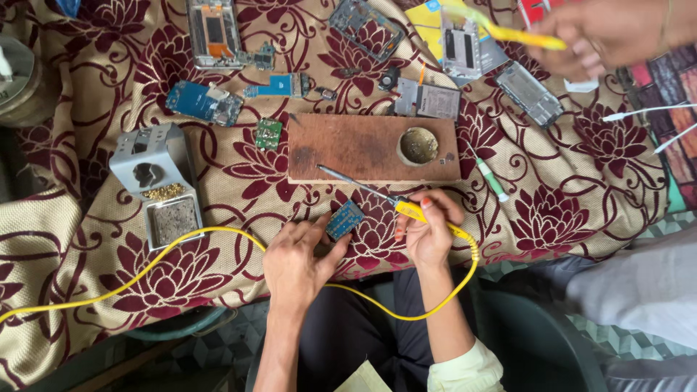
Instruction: The person cleans the interior of a disassembled mobile phone with a toothbrush and then uses a soldering iron on a small circuit board. The person handles the phone chassis, a toothbrush, and a soldering iron while working at a cluttered table.
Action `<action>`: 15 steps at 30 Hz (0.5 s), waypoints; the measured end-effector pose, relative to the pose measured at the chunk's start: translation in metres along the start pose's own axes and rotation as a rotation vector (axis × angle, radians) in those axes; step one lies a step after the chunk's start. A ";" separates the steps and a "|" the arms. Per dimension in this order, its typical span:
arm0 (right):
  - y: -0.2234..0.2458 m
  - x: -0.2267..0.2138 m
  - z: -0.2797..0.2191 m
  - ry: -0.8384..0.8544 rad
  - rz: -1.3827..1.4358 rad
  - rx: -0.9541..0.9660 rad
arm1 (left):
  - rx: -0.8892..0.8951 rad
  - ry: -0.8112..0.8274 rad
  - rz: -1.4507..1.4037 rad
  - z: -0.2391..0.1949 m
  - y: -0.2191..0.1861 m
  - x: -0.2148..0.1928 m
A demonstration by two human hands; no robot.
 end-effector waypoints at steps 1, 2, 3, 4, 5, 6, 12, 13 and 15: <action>-0.001 0.000 0.000 0.001 0.008 0.004 | -0.003 0.006 -0.003 0.000 0.000 0.000; 0.000 -0.001 0.000 0.002 0.009 0.000 | -0.002 0.002 -0.006 0.000 0.000 0.000; 0.000 -0.001 0.000 0.002 0.009 -0.004 | -0.001 -0.002 -0.009 0.001 0.000 0.000; 0.001 -0.002 0.000 0.004 0.010 -0.003 | -0.005 -0.007 -0.011 0.000 0.000 -0.001; 0.001 -0.002 0.001 0.012 0.011 -0.005 | 0.002 -0.005 -0.012 0.001 -0.001 0.000; 0.001 -0.002 0.001 0.022 0.013 -0.003 | 0.003 -0.004 -0.011 0.000 -0.001 0.000; 0.000 -0.002 -0.001 0.035 0.012 0.028 | 0.004 -0.009 -0.007 -0.001 0.001 -0.001; 0.000 -0.001 -0.001 0.039 0.014 0.025 | 0.004 -0.009 -0.004 0.000 0.000 -0.001; 0.002 0.000 0.000 0.033 0.016 0.011 | 0.009 -0.011 -0.001 0.001 -0.001 -0.001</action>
Point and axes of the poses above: each hand's wrist, its own z-axis towards the middle knuckle, its own x-axis out of the palm, y = z × x, the point moved 6 cm from there along z, towards the middle knuckle, and after that the axes turned 11 degrees about -x, right-handed, at the moved point
